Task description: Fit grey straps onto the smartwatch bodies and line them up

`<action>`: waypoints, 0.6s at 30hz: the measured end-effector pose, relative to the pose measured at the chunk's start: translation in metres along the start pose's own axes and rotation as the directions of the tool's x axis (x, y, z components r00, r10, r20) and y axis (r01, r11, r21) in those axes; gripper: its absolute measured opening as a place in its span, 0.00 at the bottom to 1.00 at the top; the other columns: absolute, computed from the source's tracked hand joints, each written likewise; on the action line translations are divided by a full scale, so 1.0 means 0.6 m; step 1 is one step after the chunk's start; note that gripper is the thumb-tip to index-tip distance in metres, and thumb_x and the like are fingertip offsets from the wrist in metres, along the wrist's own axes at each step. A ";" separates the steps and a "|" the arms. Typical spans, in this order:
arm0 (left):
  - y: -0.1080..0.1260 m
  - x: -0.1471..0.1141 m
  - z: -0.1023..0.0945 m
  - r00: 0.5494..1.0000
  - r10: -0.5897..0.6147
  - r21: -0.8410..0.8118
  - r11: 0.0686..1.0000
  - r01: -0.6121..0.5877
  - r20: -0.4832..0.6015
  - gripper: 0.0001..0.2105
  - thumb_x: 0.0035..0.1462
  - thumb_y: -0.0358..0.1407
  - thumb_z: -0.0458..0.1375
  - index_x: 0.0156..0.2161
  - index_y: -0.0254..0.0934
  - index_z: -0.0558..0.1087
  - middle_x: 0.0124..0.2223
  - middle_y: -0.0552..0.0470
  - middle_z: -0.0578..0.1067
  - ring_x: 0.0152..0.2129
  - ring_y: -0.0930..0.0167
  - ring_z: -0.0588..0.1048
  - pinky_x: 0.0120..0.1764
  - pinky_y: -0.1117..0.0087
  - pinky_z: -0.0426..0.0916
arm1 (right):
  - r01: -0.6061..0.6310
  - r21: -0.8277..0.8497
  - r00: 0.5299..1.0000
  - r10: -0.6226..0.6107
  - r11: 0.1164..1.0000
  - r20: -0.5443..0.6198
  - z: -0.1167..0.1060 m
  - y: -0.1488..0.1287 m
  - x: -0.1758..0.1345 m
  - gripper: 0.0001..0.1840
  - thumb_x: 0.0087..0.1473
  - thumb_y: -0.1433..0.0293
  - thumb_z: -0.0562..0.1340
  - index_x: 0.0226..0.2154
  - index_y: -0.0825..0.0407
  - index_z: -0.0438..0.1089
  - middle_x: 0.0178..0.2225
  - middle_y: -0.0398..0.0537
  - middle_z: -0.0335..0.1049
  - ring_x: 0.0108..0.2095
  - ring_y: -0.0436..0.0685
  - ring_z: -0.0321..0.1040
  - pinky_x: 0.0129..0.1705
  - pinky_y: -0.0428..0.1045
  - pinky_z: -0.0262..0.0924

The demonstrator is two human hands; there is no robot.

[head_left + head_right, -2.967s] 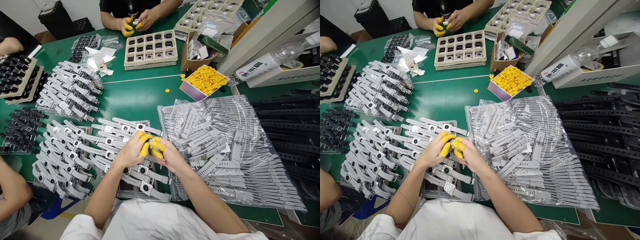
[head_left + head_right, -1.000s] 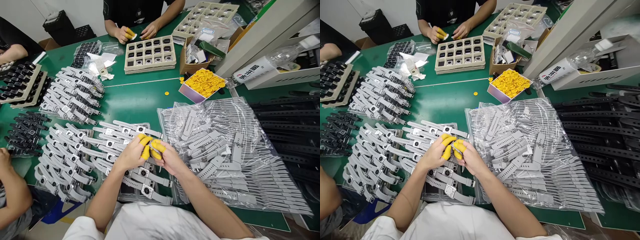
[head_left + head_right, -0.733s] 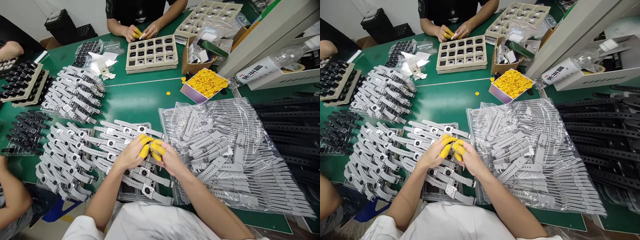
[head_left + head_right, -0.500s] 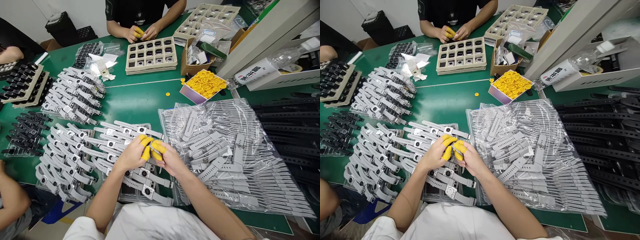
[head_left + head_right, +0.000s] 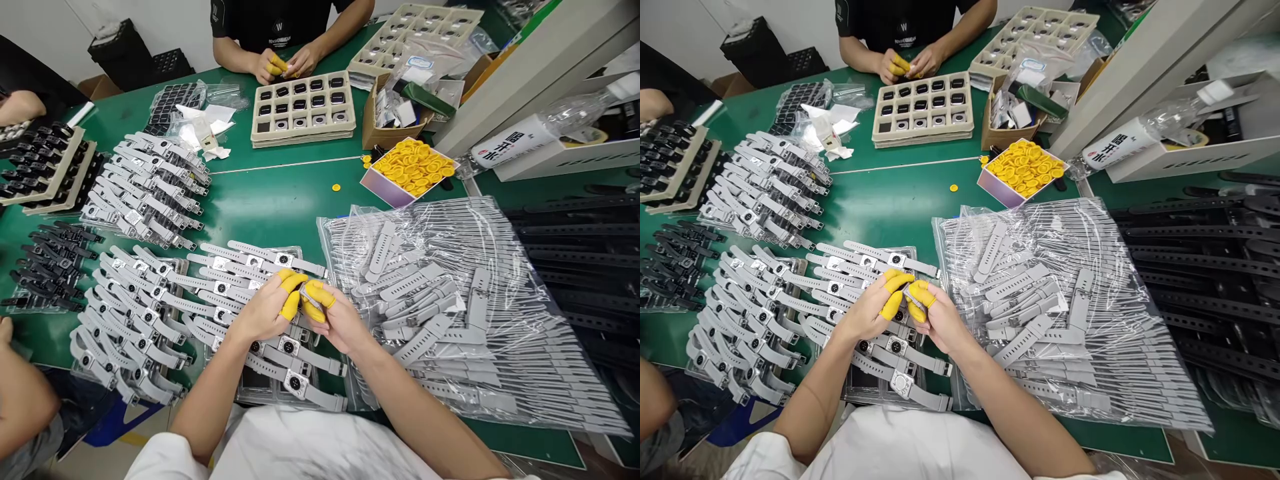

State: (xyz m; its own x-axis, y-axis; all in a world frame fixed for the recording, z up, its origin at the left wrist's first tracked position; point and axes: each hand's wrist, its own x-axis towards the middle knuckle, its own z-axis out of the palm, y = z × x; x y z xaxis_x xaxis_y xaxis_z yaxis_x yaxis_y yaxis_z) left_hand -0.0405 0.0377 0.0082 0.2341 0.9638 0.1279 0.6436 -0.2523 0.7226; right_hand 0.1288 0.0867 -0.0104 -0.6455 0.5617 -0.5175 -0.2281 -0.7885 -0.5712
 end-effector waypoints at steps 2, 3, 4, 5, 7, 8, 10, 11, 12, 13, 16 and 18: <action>0.001 0.001 0.001 1.000 0.004 0.086 0.996 -0.004 0.006 0.19 0.68 0.31 0.48 0.61 0.34 0.68 0.50 0.40 0.73 0.48 0.60 0.73 0.53 0.55 0.74 | -0.010 -0.043 1.000 0.009 0.999 -0.007 0.001 0.000 -0.001 0.23 0.49 0.52 0.72 0.28 0.49 0.63 0.14 0.32 0.55 0.13 0.43 0.42 0.15 0.42 0.37; 0.001 0.001 0.001 1.000 0.002 0.126 0.992 -0.004 0.013 0.18 0.67 0.30 0.49 0.59 0.34 0.69 0.49 0.40 0.73 0.47 0.60 0.73 0.52 0.55 0.74 | -0.011 -0.070 1.000 0.010 0.998 -0.010 0.001 0.000 -0.001 0.23 0.49 0.52 0.72 0.28 0.49 0.63 0.14 0.32 0.55 0.13 0.43 0.42 0.15 0.42 0.37; 0.002 0.001 0.001 1.000 0.000 0.148 0.989 -0.003 0.018 0.18 0.66 0.30 0.49 0.58 0.34 0.70 0.48 0.41 0.73 0.47 0.60 0.73 0.52 0.55 0.74 | -0.006 -0.095 1.000 0.005 0.995 -0.011 0.002 0.001 -0.002 0.23 0.49 0.51 0.72 0.28 0.49 0.63 0.15 0.32 0.55 0.14 0.44 0.42 0.15 0.42 0.36; 0.002 0.002 -0.001 1.000 -0.002 0.147 0.989 -0.001 0.024 0.18 0.66 0.30 0.49 0.58 0.35 0.70 0.48 0.41 0.73 0.46 0.60 0.73 0.52 0.55 0.74 | 0.005 -0.117 1.000 -0.006 0.993 -0.010 0.002 0.001 -0.003 0.23 0.50 0.51 0.72 0.28 0.49 0.63 0.15 0.32 0.55 0.14 0.44 0.43 0.15 0.42 0.37; 0.004 0.002 -0.004 0.999 -0.001 0.089 0.996 -0.002 0.034 0.18 0.68 0.29 0.48 0.59 0.37 0.70 0.48 0.43 0.73 0.46 0.62 0.73 0.52 0.58 0.74 | 0.037 -0.142 0.999 -0.039 0.989 -0.009 0.004 0.002 -0.004 0.23 0.50 0.50 0.71 0.28 0.49 0.64 0.15 0.32 0.55 0.14 0.44 0.43 0.15 0.42 0.37; 0.005 0.002 -0.006 0.999 0.006 0.055 0.998 -0.008 0.033 0.18 0.68 0.29 0.47 0.59 0.38 0.69 0.48 0.43 0.73 0.46 0.62 0.73 0.52 0.58 0.74 | 0.050 -0.145 0.999 -0.052 0.988 -0.010 0.004 0.002 -0.005 0.24 0.50 0.50 0.71 0.28 0.49 0.64 0.15 0.32 0.55 0.15 0.44 0.43 0.15 0.42 0.37; 0.007 0.002 -0.009 0.999 0.027 0.036 0.999 -0.028 0.034 0.18 0.68 0.30 0.46 0.60 0.37 0.68 0.49 0.42 0.73 0.47 0.62 0.73 0.52 0.57 0.73 | 0.053 -0.139 0.998 -0.055 0.989 -0.010 0.005 0.002 -0.006 0.24 0.50 0.50 0.71 0.28 0.49 0.63 0.15 0.32 0.54 0.14 0.44 0.42 0.15 0.42 0.37; 0.007 0.001 -0.010 0.999 0.037 0.053 0.998 -0.039 0.038 0.19 0.67 0.30 0.47 0.60 0.36 0.68 0.49 0.41 0.72 0.47 0.60 0.72 0.52 0.56 0.73 | 0.046 -0.135 0.999 -0.048 0.990 -0.008 0.005 0.001 -0.007 0.24 0.50 0.49 0.71 0.28 0.49 0.63 0.15 0.32 0.54 0.14 0.44 0.42 0.15 0.42 0.37; 0.007 0.001 -0.010 0.998 0.045 0.079 0.996 -0.048 0.041 0.20 0.66 0.30 0.48 0.60 0.35 0.68 0.49 0.40 0.72 0.47 0.59 0.72 0.52 0.55 0.73 | 0.036 -0.131 0.999 -0.037 0.991 -0.003 0.005 0.000 -0.007 0.24 0.51 0.50 0.70 0.28 0.49 0.63 0.14 0.31 0.53 0.14 0.44 0.41 0.15 0.42 0.36; 0.007 0.000 -0.010 0.998 0.049 0.105 0.993 -0.054 0.044 0.20 0.64 0.29 0.49 0.60 0.34 0.67 0.49 0.40 0.71 0.47 0.59 0.71 0.51 0.54 0.73 | 0.028 -0.129 1.000 -0.028 0.991 0.004 0.005 -0.001 -0.008 0.23 0.51 0.50 0.70 0.28 0.49 0.63 0.14 0.31 0.53 0.14 0.44 0.40 0.15 0.42 0.36; 0.004 -0.001 -0.008 0.997 0.067 0.107 0.992 -0.070 0.027 0.23 0.62 0.27 0.48 0.61 0.35 0.66 0.49 0.40 0.71 0.46 0.59 0.71 0.49 0.55 0.73 | 0.036 -0.127 0.999 -0.034 0.991 0.021 0.005 -0.001 -0.009 0.23 0.53 0.51 0.70 0.28 0.49 0.63 0.14 0.31 0.52 0.14 0.44 0.39 0.15 0.42 0.35; 0.001 -0.001 -0.007 0.996 0.084 0.052 0.995 -0.084 0.007 0.23 0.64 0.27 0.47 0.62 0.37 0.66 0.49 0.42 0.71 0.46 0.60 0.71 0.50 0.56 0.73 | 0.053 -0.116 0.998 -0.050 0.992 0.025 0.006 0.000 -0.009 0.22 0.53 0.51 0.70 0.29 0.49 0.63 0.15 0.31 0.52 0.14 0.44 0.40 0.15 0.42 0.36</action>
State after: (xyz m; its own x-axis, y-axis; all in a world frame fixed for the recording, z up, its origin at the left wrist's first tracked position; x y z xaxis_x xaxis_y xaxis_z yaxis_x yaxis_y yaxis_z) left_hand -0.0432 0.0374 0.0116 0.2926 0.9385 0.1834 0.6584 -0.3369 0.6731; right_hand 0.1300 0.0826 -0.0055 -0.6513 0.5943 -0.4719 -0.1756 -0.7230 -0.6682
